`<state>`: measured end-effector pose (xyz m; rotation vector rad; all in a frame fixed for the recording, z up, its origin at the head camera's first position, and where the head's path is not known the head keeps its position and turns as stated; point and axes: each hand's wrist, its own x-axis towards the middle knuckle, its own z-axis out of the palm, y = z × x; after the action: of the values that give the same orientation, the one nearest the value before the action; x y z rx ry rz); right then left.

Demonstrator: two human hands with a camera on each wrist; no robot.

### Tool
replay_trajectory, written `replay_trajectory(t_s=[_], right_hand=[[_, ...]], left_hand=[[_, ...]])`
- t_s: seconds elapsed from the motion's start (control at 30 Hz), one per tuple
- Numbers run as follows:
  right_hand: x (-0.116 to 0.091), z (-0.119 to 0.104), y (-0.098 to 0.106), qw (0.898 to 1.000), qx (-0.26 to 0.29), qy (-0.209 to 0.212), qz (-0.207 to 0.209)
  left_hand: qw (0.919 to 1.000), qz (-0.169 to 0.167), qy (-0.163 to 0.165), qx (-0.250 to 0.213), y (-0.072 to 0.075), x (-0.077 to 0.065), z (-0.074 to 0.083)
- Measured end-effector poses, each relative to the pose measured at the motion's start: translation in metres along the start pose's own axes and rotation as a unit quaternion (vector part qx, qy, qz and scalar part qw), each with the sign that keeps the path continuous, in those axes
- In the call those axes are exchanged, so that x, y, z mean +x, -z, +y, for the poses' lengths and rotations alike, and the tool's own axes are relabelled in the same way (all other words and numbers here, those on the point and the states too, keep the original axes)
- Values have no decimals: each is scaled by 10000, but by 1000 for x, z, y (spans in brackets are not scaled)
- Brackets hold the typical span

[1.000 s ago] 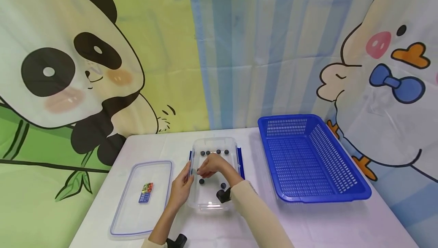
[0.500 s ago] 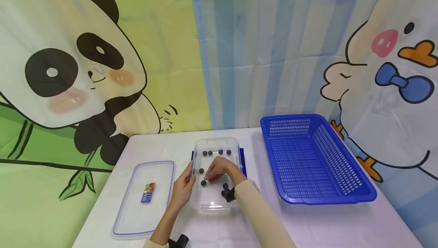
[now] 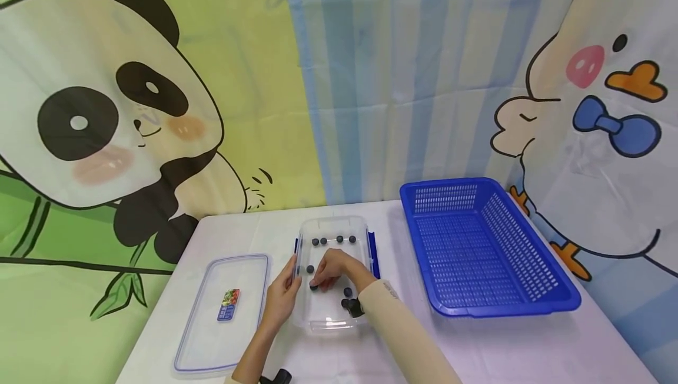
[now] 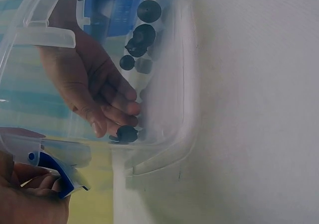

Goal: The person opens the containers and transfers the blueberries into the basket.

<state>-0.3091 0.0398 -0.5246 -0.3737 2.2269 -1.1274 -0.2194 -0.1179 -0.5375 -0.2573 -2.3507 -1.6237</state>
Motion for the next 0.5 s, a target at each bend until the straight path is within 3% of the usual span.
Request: replay_trajectory(t_s=[0.5], right_hand=[[-1,-3,-5,9998,-122,-60,138]], left_hand=[[9999,-11,162,1,-1,-1,0]])
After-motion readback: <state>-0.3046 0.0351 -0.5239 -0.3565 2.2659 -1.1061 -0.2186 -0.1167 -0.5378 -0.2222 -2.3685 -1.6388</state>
